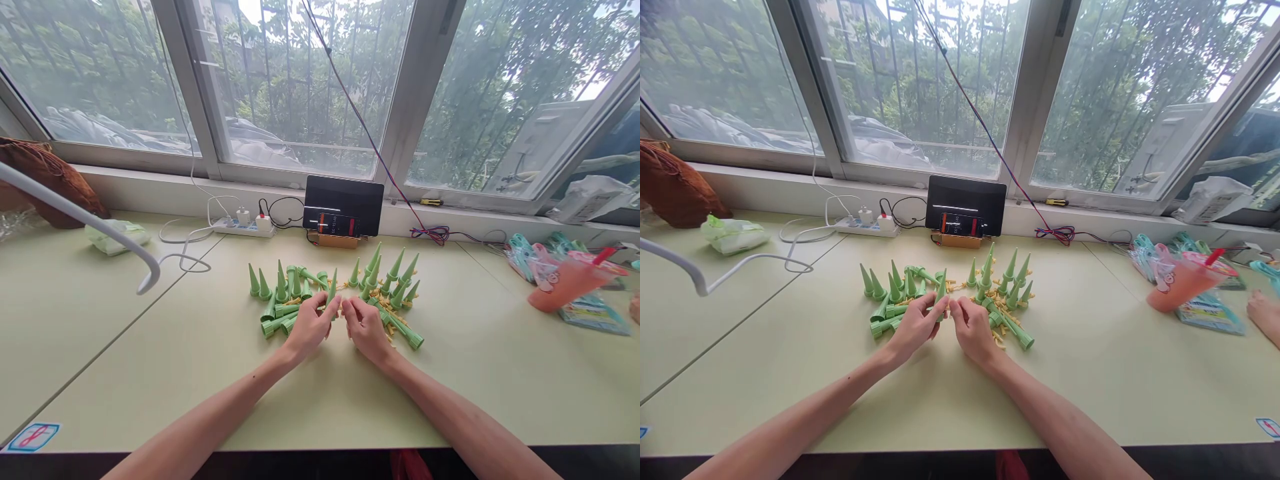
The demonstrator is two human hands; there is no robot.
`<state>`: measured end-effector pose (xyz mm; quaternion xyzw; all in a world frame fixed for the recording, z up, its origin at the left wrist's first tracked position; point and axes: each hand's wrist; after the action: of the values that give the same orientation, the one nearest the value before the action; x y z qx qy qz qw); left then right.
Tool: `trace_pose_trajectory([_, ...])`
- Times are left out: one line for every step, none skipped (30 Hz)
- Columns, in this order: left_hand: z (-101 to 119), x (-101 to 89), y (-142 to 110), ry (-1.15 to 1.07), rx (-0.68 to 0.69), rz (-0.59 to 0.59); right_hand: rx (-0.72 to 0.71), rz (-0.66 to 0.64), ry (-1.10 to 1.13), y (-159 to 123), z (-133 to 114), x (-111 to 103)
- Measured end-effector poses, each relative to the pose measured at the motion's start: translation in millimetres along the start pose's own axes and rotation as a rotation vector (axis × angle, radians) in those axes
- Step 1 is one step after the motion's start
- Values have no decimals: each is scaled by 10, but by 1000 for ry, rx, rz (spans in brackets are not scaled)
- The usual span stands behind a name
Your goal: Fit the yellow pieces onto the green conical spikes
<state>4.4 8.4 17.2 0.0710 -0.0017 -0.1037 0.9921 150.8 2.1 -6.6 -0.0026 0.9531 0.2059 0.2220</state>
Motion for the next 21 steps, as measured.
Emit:
trace_pose_trajectory([-3,-1,-1,3,-3,-5,2,-4,7,1,18,6])
trace_pose_trajectory([-4,-1,-3,4,-6,-7,2,-7,15,2,34,10])
trace_pose_trajectory([-4,-2,-4,4,-9,-8,1,-10,22,2,46,13])
trace_pose_trajectory([-2,-2,-4,1,-12,-7,-1,-12,26,1,51,14])
trace_pose_trajectory([1,-2,-4,-5,-12,-2,-3,-11,26,-1,49,13])
trace_pose_trajectory([6,-2,-2,-13,-13,5,-4,-9,27,-3,41,10])
trace_pose_trajectory([12,-2,1,-21,-15,12,-6,-6,33,-6,26,6])
trace_pose_trajectory([17,-2,4,-29,-16,19,-9,-1,45,-10,7,0])
trace_pose_trajectory([23,-3,8,-36,-17,28,-15,2,64,-13,-14,-5])
trace_pose_trajectory([27,-3,13,-44,-18,35,-23,5,87,-15,-34,-11])
trace_pose_trajectory([29,-3,17,-50,-18,43,-35,4,107,-17,-52,-14])
trace_pose_trajectory([30,-4,20,-57,-17,49,-47,3,122,-18,-65,-17])
trace_pose_trajectory([29,-4,23,-62,-15,53,-60,2,130,-18,-74,-17])
trace_pose_trajectory([27,-4,25,-65,-14,55,-71,1,134,-17,-77,-16])
trace_pose_trajectory([24,-4,25,-64,-13,55,-79,0,134,-16,-75,-14])
trace_pose_trajectory([21,-5,25,-59,-12,54,-83,1,133,-14,-70,-11])
trace_pose_trajectory([18,-5,25,-51,-10,52,-85,1,131,-11,-62,-8])
trace_pose_trajectory([16,-5,23,-42,-8,50,-83,1,128,-9,-53,-6])
trace_pose_trajectory([14,-6,22,-32,-5,48,-81,1,122,-6,-42,-5])
trace_pose_trajectory([12,-7,20,-23,0,46,-78,0,112,-3,-31,-4])
trace_pose_trajectory([10,-8,17,-14,5,43,-74,-1,98,-1,-19,-3])
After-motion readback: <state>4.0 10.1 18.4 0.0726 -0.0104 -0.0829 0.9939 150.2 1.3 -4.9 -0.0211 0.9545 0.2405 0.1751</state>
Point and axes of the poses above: each hand's wrist, its own y-axis towards the middle knuckle, its own x-axis out of the palm, z = x × y, and after that the axes turned 5 degrees about -y, right-handed
